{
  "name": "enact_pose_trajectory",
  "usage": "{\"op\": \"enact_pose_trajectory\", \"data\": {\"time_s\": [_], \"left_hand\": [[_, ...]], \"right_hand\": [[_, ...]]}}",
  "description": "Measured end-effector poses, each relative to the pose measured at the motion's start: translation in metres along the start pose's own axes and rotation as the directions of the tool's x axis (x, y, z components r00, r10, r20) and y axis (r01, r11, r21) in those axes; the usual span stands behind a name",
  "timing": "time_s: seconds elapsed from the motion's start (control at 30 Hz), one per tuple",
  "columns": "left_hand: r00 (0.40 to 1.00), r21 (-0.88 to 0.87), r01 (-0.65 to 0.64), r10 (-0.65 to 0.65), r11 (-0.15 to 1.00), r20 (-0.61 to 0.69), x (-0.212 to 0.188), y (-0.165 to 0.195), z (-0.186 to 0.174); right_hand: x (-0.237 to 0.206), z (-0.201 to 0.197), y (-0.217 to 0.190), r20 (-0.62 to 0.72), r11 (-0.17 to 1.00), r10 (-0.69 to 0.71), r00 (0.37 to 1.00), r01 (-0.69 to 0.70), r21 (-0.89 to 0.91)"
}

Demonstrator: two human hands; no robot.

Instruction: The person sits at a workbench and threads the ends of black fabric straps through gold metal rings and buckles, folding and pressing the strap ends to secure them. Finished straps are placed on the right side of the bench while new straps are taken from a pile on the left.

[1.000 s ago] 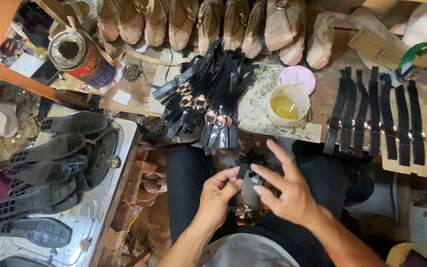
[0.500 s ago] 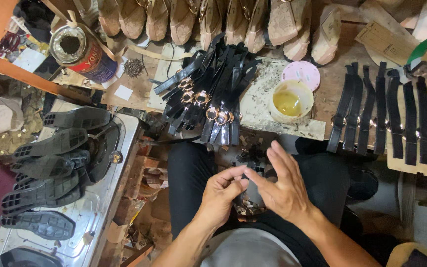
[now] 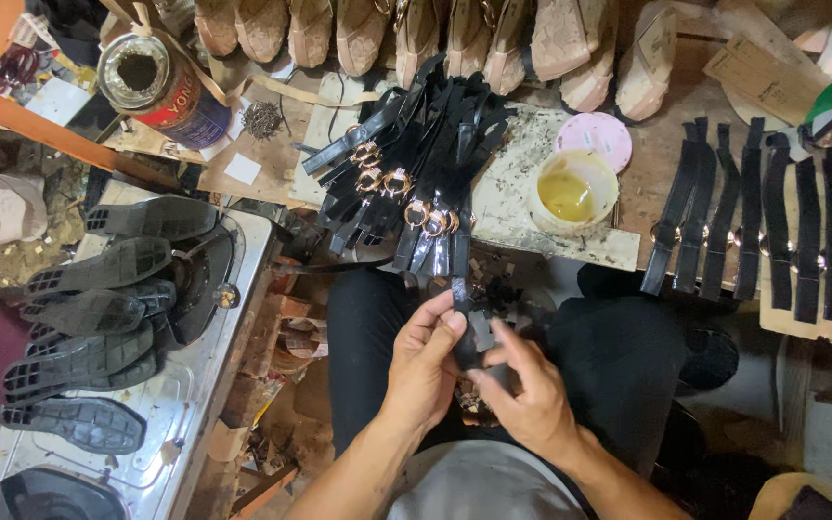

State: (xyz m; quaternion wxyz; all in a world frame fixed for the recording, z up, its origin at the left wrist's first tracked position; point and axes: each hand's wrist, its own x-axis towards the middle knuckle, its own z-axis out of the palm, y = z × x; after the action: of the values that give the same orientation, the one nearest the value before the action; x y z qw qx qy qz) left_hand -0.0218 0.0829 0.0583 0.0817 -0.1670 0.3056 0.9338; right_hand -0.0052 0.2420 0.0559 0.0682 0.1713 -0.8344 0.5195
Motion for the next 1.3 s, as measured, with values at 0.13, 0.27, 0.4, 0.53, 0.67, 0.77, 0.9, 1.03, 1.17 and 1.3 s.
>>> {"op": "enact_pose_trajectory", "data": {"time_s": [0.13,0.27,0.4,0.53,0.67,0.77,0.9,1.03,1.17,1.3], "left_hand": [[0.961,0.516,-0.134,-0.017,0.846,0.277,-0.008,0.016,-0.009],[0.896,0.853,-0.076,-0.341,0.517,0.286,-0.015,0.016,-0.017],[0.94,0.704,-0.027,-0.221,0.71,0.259,-0.014,0.001,-0.019],[0.989,0.539,0.041,-0.111,0.841,0.097,0.003,0.007,-0.026],[0.999,0.316,-0.02,0.011,0.949,0.032,0.013,0.013,-0.027],[1.0,0.258,-0.016,0.012,0.966,0.018,0.012,0.01,-0.022],[0.999,0.251,-0.004,-0.008,0.968,0.046,0.005,0.004,-0.014],[1.0,0.257,0.02,-0.024,0.966,0.012,0.001,0.004,-0.012],[1.0,0.266,0.017,-0.022,0.964,0.016,0.0,0.002,-0.017],[0.998,0.28,-0.013,-0.003,0.96,0.055,-0.001,-0.001,-0.021]], "right_hand": [[0.004,-0.008,0.003,-0.084,0.968,0.19,0.978,-0.172,0.183],[0.012,-0.022,-0.002,-0.039,0.972,0.173,0.984,-0.165,0.168],[0.022,-0.023,-0.009,-0.028,0.977,0.074,0.997,-0.067,0.2],[0.023,-0.024,-0.012,-0.081,0.993,0.041,0.996,-0.031,0.117],[0.008,-0.014,-0.015,-0.051,0.998,-0.067,0.996,0.067,-0.002],[0.004,-0.009,-0.013,-0.053,0.966,-0.212,0.976,0.201,-0.161],[0.006,-0.011,-0.011,-0.043,0.859,-0.314,0.949,0.264,-0.439],[0.008,-0.014,-0.014,-0.038,0.809,-0.356,0.934,0.288,-0.513],[0.008,-0.014,-0.018,-0.028,0.781,-0.417,0.908,0.343,-0.522],[0.012,-0.016,-0.017,0.029,0.756,-0.411,0.911,0.359,-0.548]]}}
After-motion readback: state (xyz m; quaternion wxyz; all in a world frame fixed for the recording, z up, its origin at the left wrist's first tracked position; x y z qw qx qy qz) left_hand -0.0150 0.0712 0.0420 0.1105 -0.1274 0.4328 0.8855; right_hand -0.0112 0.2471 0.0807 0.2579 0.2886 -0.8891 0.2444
